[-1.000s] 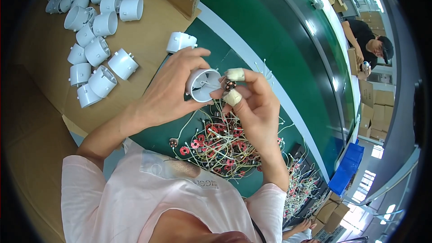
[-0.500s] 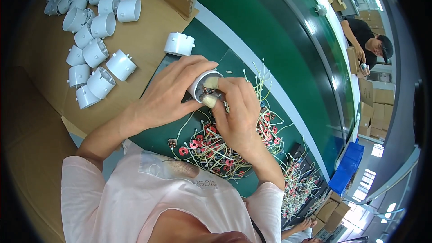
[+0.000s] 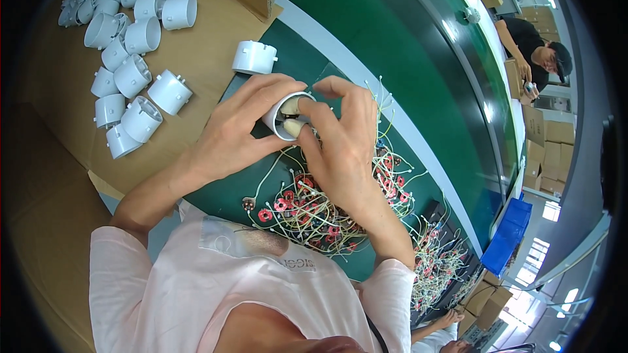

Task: Assembling electronic components by inserting wire harnesses into plastic housings.

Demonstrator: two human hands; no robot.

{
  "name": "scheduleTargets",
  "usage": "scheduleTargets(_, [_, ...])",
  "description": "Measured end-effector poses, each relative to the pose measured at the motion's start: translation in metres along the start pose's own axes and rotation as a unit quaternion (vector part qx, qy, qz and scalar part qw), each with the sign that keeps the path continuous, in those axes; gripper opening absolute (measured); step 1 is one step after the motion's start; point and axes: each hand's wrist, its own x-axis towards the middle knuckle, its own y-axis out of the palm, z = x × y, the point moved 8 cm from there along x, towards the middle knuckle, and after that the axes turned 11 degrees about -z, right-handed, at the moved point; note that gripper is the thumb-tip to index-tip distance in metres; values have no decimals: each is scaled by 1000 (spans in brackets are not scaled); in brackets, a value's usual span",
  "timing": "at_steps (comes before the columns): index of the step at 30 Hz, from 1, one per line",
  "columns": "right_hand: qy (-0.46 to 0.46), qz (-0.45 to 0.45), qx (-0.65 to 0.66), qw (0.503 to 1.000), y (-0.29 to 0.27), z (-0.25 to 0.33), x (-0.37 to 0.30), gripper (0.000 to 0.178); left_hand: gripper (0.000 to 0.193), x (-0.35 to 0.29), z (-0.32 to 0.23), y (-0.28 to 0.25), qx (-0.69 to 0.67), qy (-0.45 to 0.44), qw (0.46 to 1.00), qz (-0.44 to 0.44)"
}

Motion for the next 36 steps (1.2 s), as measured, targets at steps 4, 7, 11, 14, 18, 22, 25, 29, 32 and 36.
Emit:
scheduleTargets(4, [51,6,38,998,4,-13,-4,32,57,0,2,3,-15,-27,999,11])
scheduleTargets(7, [90,18,81,993,8,-20,-8,31,57,-1,3,3,-16,-21,1000,7])
scheduleTargets(11, [121,45,130,983,11,-24,-8,27,57,-1,2,4,-12,-12,1000,16])
scheduleTargets(14, [115,71,131,982,10,-22,-4,24,58,-2,3,5,-8,-13,1000,22])
scheduleTargets(18, [72,105,108,986,12,-18,3,22,59,-1,7,6,-9,-24,999,22])
scheduleTargets(22, [74,127,99,984,16,-20,4,21,60,-1,10,7,-16,-35,999,33])
scheduleTargets(25, [67,142,102,982,18,-21,4,22,62,-1,11,9,-5,-35,998,44])
scheduleTargets(29, [86,110,188,972,14,-41,10,24,61,9,-3,3,58,-7,997,49])
scheduleTargets(32, [147,60,154,975,-5,-85,31,25,61,20,-23,-22,273,91,956,-59])
scheduleTargets(36, [211,74,-32,974,14,-170,51,24,55,19,18,-4,389,82,916,55])
